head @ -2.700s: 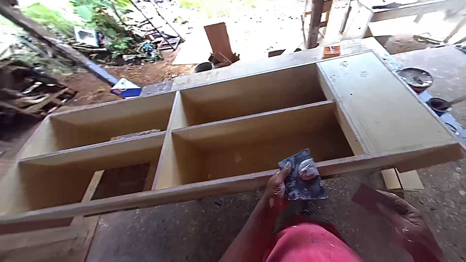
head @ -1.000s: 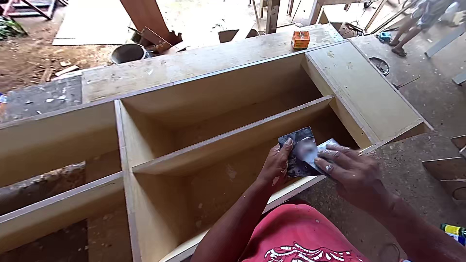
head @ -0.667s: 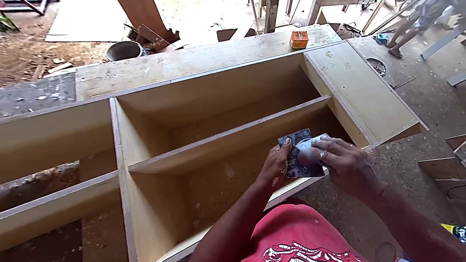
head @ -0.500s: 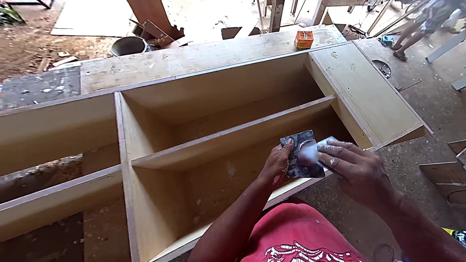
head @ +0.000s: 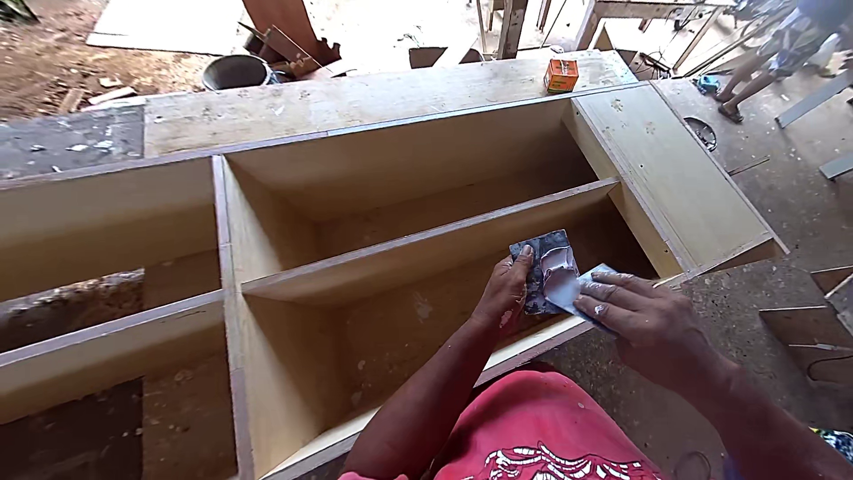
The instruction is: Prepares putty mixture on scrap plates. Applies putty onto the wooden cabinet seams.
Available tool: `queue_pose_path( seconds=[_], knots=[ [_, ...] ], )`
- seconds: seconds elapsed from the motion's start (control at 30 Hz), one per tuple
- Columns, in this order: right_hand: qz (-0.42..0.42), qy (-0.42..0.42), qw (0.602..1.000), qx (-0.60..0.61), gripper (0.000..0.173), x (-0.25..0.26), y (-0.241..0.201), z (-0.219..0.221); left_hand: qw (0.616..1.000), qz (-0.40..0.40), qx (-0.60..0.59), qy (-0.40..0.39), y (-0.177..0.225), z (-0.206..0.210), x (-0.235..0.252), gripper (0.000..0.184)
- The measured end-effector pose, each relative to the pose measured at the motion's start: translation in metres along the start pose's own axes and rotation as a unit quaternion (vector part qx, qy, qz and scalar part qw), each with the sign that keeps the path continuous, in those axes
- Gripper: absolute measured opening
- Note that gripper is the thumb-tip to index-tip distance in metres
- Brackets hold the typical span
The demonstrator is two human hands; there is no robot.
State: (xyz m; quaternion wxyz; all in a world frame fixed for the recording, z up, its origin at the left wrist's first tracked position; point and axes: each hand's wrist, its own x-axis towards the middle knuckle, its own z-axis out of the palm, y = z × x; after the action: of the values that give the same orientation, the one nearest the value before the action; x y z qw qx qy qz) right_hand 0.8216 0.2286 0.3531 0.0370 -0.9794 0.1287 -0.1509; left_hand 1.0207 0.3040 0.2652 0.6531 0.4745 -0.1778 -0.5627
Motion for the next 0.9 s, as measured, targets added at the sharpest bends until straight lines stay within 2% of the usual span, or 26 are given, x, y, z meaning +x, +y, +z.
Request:
queue_pose_path(
  seconds=[0.1, 0.23, 0.37, 0.53, 0.67, 0.73, 0.8, 0.9],
  knots=[
    [0.006, 0.036, 0.999, -0.021, 0.039, 0.011, 0.005, -0.004, 1.0, -0.006, -0.014, -0.011, 0.004, 0.003, -0.002, 0.041],
    [-0.013, -0.008, 1.0, -0.011, 0.039, 0.009, 0.005, 0.007, 0.999, -0.016, -0.012, -0.025, 0.007, 0.004, -0.001, 0.041],
    [-0.047, 0.017, 0.999, -0.008, 0.038, 0.019, 0.015, -0.007, 0.996, -0.061, -0.024, -0.067, 0.012, -0.001, -0.004, 0.039],
    [-0.135, -0.068, 0.987, 0.052, 0.037, 0.021, 0.028, -0.009, 0.988, -0.109, 0.022, -0.108, 0.028, -0.008, -0.005, 0.039],
    [-0.179, -0.055, 0.981, 0.048, 0.039, 0.03, 0.029, -0.014, 0.978, -0.135, 0.037, -0.153, 0.036, -0.013, -0.003, 0.038],
    [-0.189, -0.09, 0.976, 0.058, 0.041, 0.03, 0.033, -0.01, 0.974, -0.137, 0.045, -0.175, 0.038, -0.016, 0.0, 0.037],
    [-0.2, -0.114, 0.971, 0.067, 0.038, 0.032, 0.034, -0.016, 0.973, -0.145, 0.048, -0.174, 0.037, -0.02, 0.003, 0.036],
    [-0.21, -0.094, 0.971, 0.06, 0.039, 0.041, 0.03, -0.023, 0.971, -0.158, 0.043, -0.176, 0.037, -0.024, 0.003, 0.034]
  ],
)
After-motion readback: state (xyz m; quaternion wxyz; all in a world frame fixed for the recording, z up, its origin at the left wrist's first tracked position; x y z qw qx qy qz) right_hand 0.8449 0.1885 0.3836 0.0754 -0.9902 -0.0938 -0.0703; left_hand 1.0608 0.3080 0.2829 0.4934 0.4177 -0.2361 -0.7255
